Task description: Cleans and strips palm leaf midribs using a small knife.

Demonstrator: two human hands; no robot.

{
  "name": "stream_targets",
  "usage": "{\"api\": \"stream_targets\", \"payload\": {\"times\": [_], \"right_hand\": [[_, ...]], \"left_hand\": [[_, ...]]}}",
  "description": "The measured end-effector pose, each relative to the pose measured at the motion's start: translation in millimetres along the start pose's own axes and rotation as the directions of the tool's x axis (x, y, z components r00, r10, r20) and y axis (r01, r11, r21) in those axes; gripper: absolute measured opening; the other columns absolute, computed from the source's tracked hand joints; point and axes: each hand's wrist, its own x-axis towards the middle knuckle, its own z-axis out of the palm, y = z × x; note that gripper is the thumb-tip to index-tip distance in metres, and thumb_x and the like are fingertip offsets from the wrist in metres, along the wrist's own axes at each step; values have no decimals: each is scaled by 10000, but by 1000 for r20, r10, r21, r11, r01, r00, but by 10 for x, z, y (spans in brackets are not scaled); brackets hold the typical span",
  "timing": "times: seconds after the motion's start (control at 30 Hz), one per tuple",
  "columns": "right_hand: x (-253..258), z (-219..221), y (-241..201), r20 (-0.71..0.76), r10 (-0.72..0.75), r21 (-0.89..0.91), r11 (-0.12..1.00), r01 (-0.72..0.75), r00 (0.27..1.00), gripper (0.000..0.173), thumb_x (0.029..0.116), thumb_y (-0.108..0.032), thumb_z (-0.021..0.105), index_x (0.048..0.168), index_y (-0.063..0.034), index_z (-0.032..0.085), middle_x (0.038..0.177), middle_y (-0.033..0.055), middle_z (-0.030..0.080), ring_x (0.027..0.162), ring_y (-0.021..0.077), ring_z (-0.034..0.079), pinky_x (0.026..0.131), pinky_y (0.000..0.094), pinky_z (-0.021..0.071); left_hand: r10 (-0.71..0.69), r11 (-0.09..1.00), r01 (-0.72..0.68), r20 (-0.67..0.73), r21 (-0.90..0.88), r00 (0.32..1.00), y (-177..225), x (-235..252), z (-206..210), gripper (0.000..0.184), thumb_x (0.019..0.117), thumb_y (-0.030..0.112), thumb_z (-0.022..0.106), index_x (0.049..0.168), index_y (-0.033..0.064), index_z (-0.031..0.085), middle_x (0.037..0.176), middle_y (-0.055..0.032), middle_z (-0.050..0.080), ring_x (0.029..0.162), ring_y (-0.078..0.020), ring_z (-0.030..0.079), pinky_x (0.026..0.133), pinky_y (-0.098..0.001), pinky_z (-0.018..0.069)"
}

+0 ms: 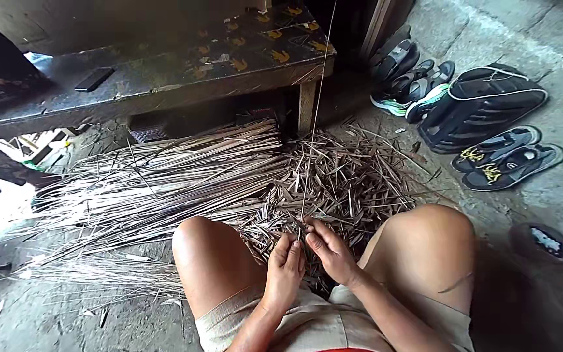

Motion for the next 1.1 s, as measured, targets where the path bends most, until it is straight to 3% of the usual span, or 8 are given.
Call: {"api": "stream_targets", "payload": {"times": [0.1, 0.2, 0.37, 0.47, 0.57, 0.87, 1.1], "right_hand": [[-15, 58, 33, -82, -87, -21, 996, 86, 993, 391, 1052, -158, 474, 1323, 107, 567, 978, 17, 686, 800, -66, 583, 763, 134, 504], [-20, 79, 55, -125, -135, -5, 991, 135, 983, 386, 1051, -138, 472, 1316, 125, 568, 969, 21, 699, 828, -54, 617, 804, 146, 530], [-15, 78, 43, -188, -158, -122, 983, 137, 969, 385, 1052, -163, 488, 1294, 113, 604, 1049, 81, 720, 886, -34, 640, 853, 155, 528], [49, 17, 52, -274, -114, -106, 991, 88, 955, 375, 1047, -143, 461, 1286, 112, 599, 895, 18, 660, 703, -55, 535, 678, 125, 473], [133, -111, 73, -331, 12, 13, 1000, -8, 944, 412, 1061, -149, 398, 1371, 78, 545, 726, -71, 506, 562, -6, 444, 512, 186, 407], [72, -30, 45, -285, 75, 131, 991, -38, 955, 411, 1054, -143, 404, 1369, 84, 539, 704, -86, 480, 549, -10, 433, 505, 169, 396], [147, -116, 11, -324, 168, 252, 964, -86, 931, 418, 1067, -143, 368, 1404, 59, 510, 682, -91, 456, 499, 5, 407, 438, 175, 362]], "left_hand": [[-47, 996, 48, 8, -71, 999, 54, -10, 27, 210, 1081, 72, 361, 1042, 59, 567, 593, 73, 466, 457, 7, 403, 428, -143, 340], [-117, 983, 124, 58, -137, 991, 133, -29, 39, 240, 1087, 84, 324, 1037, 83, 558, 582, 73, 459, 432, 11, 390, 405, -137, 330], [-82, 992, 87, 53, -87, 995, 130, -55, 36, 231, 1076, 69, 361, 1041, 68, 590, 574, 79, 462, 431, 16, 388, 406, -136, 328], [-86, 995, 89, 84, -38, 993, 102, -119, 47, 236, 1063, 63, 364, 1060, 62, 600, 574, 94, 455, 439, 21, 392, 414, -134, 335], [-87, 996, 86, 97, 16, 991, 49, -202, 32, 226, 1053, 46, 390, 1059, 53, 616, 576, 99, 451, 447, 22, 391, 424, -137, 336], [5, 981, -15, 54, 195, 999, 24, -218, -30, 281, 1027, 32, 438, 1203, 1, 654, 593, 100, 465, 453, 15, 401, 430, -154, 357], [-28, 977, 0, 133, 211, 991, -19, -323, -89, 318, 1022, 13, 404, 1213, 1, 657, 593, 118, 442, 469, 36, 379, 447, -145, 337]]}}
